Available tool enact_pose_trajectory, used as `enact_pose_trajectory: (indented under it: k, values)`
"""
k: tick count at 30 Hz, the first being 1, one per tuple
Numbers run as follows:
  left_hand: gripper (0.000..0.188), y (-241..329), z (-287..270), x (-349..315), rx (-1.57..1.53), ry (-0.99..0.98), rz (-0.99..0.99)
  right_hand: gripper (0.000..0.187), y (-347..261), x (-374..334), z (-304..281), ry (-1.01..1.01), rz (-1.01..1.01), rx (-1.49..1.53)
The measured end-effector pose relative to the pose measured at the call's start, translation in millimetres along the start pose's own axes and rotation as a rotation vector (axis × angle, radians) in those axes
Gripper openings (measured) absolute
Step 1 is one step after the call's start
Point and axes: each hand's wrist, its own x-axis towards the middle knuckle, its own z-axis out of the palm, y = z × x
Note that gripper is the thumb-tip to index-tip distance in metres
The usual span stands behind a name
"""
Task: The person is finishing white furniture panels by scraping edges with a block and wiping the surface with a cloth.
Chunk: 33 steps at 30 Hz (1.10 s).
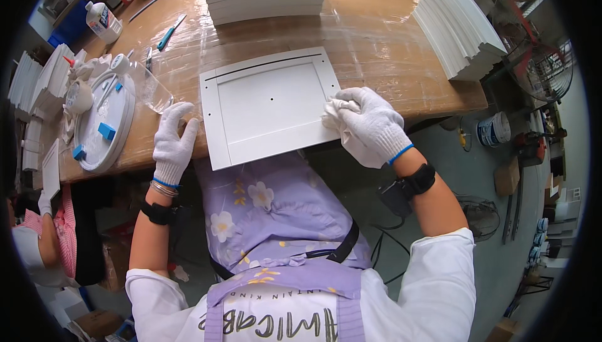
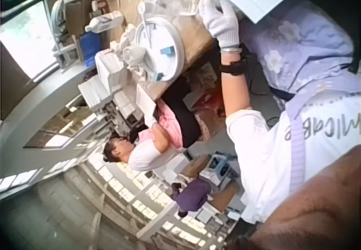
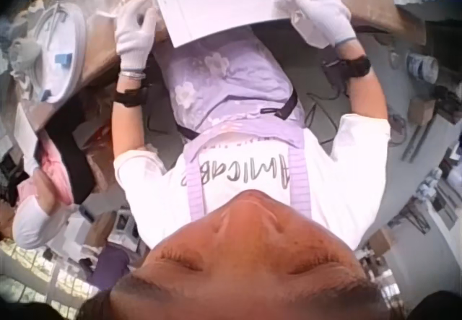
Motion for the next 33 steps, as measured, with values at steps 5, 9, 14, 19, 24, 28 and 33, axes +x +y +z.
enact_pose_trajectory:
  k: [5, 9, 14, 19, 24, 28, 33]
  values:
    - [0.025, 6, 34, 5, 0.083, -0.098, 0.089, 0.022, -21, -4, 52, -0.181, -0.009, -0.088]
    - [0.025, 10, 39, 7, 0.067, -0.089, 0.064, 0.020, -94, -12, 79, -0.245, -0.242, -0.271]
    - [0.019, 13, 35, 8, 0.023, -0.062, 0.046, 0.024, -38, 5, 39, -0.286, 0.024, -0.236]
    - [0.017, 14, 37, 8, 0.070, -0.034, 0.073, 0.024, -89, -7, 77, -0.121, -0.303, -0.559]
    - [0.016, 9, 35, 6, 0.035, 0.009, 0.075, 0.027, -62, 2, 30, -0.286, -0.022, -0.482]
    - [0.017, 16, 36, 11, 0.037, -0.015, 0.078, 0.021, -86, -5, 71, -0.155, -0.282, -0.551]
    - [0.018, 9, 34, 7, 0.015, 0.000, 0.049, 0.015, -92, -13, 83, -0.222, -0.523, -0.505]
